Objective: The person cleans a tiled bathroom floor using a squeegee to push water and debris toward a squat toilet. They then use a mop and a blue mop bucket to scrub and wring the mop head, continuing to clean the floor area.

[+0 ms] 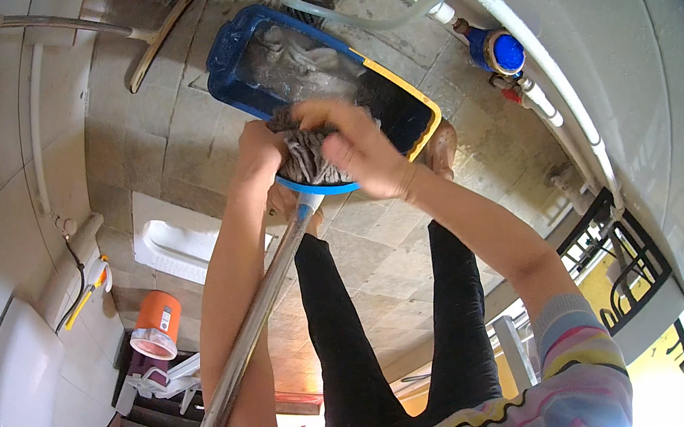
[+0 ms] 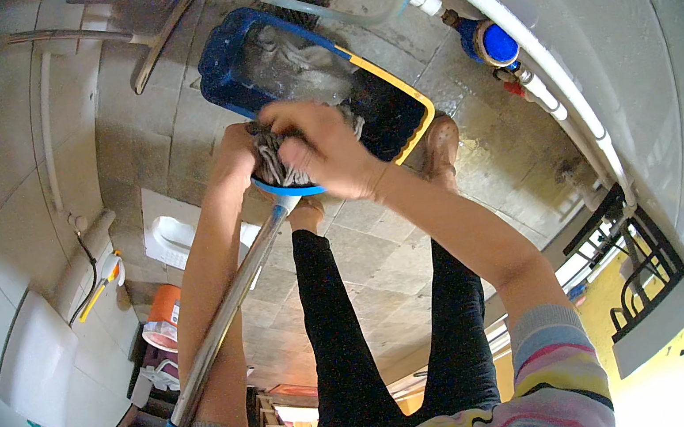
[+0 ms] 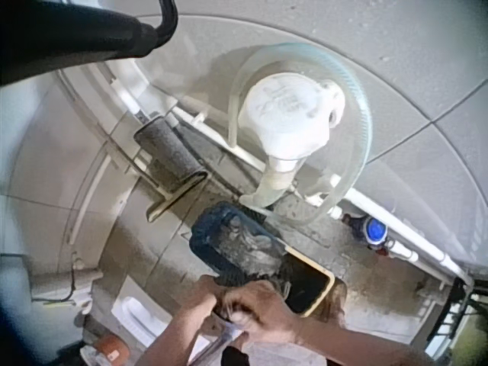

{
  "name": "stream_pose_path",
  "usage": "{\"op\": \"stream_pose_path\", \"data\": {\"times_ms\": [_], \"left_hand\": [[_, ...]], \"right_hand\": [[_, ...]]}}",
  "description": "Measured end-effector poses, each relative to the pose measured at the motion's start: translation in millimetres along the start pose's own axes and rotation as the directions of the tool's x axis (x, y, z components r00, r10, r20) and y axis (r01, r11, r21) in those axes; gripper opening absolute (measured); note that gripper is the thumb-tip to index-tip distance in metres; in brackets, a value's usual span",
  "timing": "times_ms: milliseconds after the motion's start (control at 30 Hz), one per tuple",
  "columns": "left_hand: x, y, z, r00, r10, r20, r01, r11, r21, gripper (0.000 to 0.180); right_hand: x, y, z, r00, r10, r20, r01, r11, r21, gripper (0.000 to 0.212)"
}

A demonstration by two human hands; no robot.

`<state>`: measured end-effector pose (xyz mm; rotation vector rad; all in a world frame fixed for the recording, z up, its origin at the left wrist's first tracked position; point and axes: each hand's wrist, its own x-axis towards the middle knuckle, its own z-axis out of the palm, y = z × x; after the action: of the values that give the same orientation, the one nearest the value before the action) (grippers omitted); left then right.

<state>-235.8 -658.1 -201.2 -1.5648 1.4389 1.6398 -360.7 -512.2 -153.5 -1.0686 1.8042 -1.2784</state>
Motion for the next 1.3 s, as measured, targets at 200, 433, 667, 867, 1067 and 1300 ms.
{"op": "stream_pose_path", "data": {"times_ms": [200,433,667,867,1067,1300], "left_hand": [[-13,17,12,0.958,0.286,-0.022,-0.26,0.897,0.359,0.027],[-46,58,27,0.934,0.356,-0.01,-0.277,0.743,0.609,0.045],[-41,58,23,0.943,0.331,-0.037,-0.196,0.643,0.741,0.032],[-41,60,23,0.928,0.374,-0.002,-0.228,0.569,0.79,0.029],[-43,67,26,0.951,0.308,-0.01,-0.182,0.588,0.788,0.026],[-25,50,12,0.936,0.344,-0.073,-0.179,0.646,0.742,0.025]], "right_hand": [[16,64,-8,0.67,0.721,0.179,-0.696,0.525,0.49,0.071],[49,63,22,0.766,0.438,0.47,-0.626,0.673,0.394,0.055],[42,64,52,0.906,0.423,0.025,-0.42,0.888,0.187,0.051],[48,64,49,0.876,0.482,-0.011,-0.481,0.87,-0.107,0.047],[45,69,56,0.889,0.44,-0.126,-0.452,0.887,-0.098,0.045],[42,34,9,0.933,0.351,-0.081,-0.292,0.869,0.4,0.036]]}}
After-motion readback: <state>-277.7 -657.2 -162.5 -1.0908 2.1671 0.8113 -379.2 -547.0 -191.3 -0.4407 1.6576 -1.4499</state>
